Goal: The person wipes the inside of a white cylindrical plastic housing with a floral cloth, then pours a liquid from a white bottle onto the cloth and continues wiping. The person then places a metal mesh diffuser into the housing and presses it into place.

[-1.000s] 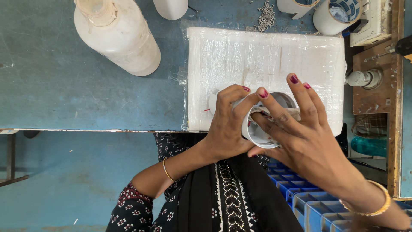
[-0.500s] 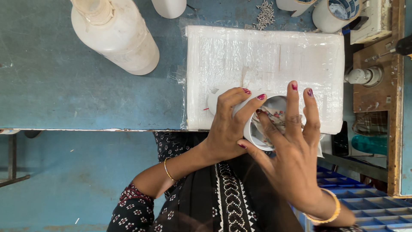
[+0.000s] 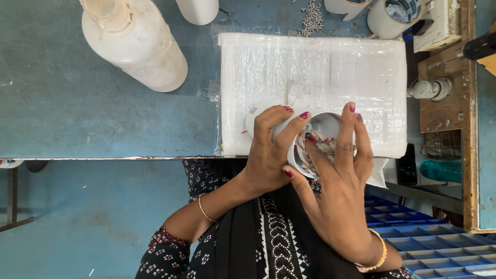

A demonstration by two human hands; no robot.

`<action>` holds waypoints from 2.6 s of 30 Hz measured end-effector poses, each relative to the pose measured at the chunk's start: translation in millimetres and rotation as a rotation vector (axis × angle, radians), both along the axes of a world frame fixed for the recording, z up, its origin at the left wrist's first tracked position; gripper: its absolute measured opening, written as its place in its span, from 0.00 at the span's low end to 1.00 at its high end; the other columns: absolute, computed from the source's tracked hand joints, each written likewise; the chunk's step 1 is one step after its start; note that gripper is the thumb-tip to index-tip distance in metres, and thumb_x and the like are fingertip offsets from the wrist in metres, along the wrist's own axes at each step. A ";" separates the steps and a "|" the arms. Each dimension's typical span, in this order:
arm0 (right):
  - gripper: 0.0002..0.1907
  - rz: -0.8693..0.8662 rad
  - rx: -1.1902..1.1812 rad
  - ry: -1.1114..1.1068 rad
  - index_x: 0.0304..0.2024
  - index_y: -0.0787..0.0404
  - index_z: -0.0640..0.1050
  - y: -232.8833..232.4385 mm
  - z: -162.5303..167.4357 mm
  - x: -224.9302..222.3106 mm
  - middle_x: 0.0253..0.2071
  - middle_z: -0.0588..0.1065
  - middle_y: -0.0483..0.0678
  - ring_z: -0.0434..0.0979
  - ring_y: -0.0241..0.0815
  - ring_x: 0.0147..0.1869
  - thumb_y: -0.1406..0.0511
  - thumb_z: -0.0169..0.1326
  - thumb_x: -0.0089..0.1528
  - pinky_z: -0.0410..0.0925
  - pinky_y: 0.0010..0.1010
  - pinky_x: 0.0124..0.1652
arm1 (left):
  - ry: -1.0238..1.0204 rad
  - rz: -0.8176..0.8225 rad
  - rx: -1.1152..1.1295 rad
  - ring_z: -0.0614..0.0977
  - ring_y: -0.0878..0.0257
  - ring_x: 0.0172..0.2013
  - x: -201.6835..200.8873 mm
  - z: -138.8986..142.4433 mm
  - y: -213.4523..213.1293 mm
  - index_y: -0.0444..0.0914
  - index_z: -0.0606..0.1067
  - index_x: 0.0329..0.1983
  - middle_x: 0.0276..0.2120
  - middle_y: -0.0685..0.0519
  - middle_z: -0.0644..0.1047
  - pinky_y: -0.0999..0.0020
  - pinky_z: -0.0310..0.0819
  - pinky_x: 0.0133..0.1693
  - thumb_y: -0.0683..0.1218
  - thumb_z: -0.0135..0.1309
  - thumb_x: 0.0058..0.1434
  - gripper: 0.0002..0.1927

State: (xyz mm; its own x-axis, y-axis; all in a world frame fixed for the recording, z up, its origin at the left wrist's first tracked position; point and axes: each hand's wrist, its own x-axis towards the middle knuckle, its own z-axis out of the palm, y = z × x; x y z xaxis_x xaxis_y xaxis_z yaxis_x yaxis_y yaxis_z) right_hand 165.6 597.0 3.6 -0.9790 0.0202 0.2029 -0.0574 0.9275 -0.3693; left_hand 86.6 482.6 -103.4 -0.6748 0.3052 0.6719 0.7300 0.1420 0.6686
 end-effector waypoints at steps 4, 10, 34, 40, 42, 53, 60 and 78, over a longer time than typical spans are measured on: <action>0.21 0.021 -0.153 -0.039 0.49 0.65 0.82 12.0 0.8 4.0 0.80 0.45 0.62 0.49 0.59 0.78 0.64 0.65 0.54 0.58 0.46 0.68 | -0.021 0.005 0.017 0.66 0.48 0.63 -0.1 4.4 0.6 0.42 0.58 0.73 0.63 0.44 0.61 0.56 0.67 0.65 0.48 0.72 0.57 0.46; 0.19 -0.063 -0.329 0.019 0.42 0.66 0.82 39.1 -0.6 11.9 0.68 0.67 0.61 0.73 0.53 0.66 0.65 0.67 0.50 0.71 0.40 0.58 | -0.037 -0.009 0.027 0.67 0.48 0.64 -8.6 8.2 -0.2 0.42 0.57 0.72 0.60 0.45 0.61 0.56 0.66 0.63 0.50 0.78 0.50 0.52; 0.06 -0.191 -0.840 0.359 0.40 0.67 0.79 100.2 -35.2 -9.2 0.34 0.78 0.50 0.78 0.31 0.33 0.73 0.60 0.61 0.67 0.13 0.27 | -0.022 -0.066 0.061 0.69 0.47 0.65 -17.5 8.6 12.0 0.43 0.53 0.71 0.67 0.42 0.65 0.53 0.62 0.68 0.44 0.77 0.53 0.52; 0.13 -0.208 -0.398 0.135 0.42 0.64 0.84 71.5 -2.1 -9.3 0.50 0.74 0.60 0.76 0.43 0.48 0.69 0.64 0.54 0.73 0.30 0.41 | -0.018 -0.024 0.019 0.69 0.46 0.68 -6.2 16.5 25.2 0.44 0.53 0.71 0.67 0.42 0.65 0.47 0.61 0.67 0.48 0.74 0.56 0.49; 0.13 -0.083 -0.226 0.114 0.40 0.63 0.85 68.3 8.7 -15.6 0.62 0.68 0.60 0.66 0.54 0.63 0.69 0.64 0.51 0.67 0.42 0.53 | -0.018 -0.018 0.002 0.69 0.47 0.67 -1.8 17.4 27.8 0.44 0.53 0.71 0.68 0.42 0.64 0.47 0.61 0.68 0.48 0.73 0.57 0.48; 0.13 0.046 -0.178 -0.015 0.43 0.60 0.86 54.4 15.7 -31.9 0.77 0.59 0.56 0.53 0.59 0.80 0.68 0.60 0.56 0.53 0.49 0.73 | -0.052 -0.036 -0.014 0.68 0.48 0.68 -0.8 24.0 20.9 0.44 0.54 0.73 0.70 0.44 0.63 0.48 0.61 0.69 0.50 0.74 0.57 0.49; 0.15 0.119 -0.143 -0.067 0.44 0.60 0.85 57.6 20.2 -28.2 0.78 0.54 0.56 0.49 0.61 0.81 0.68 0.60 0.55 0.51 0.51 0.73 | -0.237 -0.545 -0.248 0.65 0.45 0.71 -48.2 42.6 -25.0 0.42 0.42 0.80 0.71 0.44 0.58 0.44 0.53 0.76 0.55 0.72 0.51 0.63; 0.13 0.159 0.173 -0.106 0.41 0.55 0.87 75.3 20.0 -3.6 0.79 0.51 0.50 0.39 0.63 0.82 0.61 0.63 0.54 0.47 0.60 0.71 | -0.013 -0.333 -0.252 0.71 0.50 0.64 -34.0 20.8 6.4 0.45 0.63 0.71 0.60 0.50 0.70 0.45 0.58 0.69 0.60 0.72 0.45 0.51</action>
State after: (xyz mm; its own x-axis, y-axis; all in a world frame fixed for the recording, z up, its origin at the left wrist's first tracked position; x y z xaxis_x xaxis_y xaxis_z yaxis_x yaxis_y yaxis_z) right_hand 162.0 672.3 23.6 -0.9831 -0.1617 0.0858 -0.1769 0.9599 -0.2174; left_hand 52.6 488.9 -82.5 -0.5196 0.6620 0.5403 0.7550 0.0597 0.6530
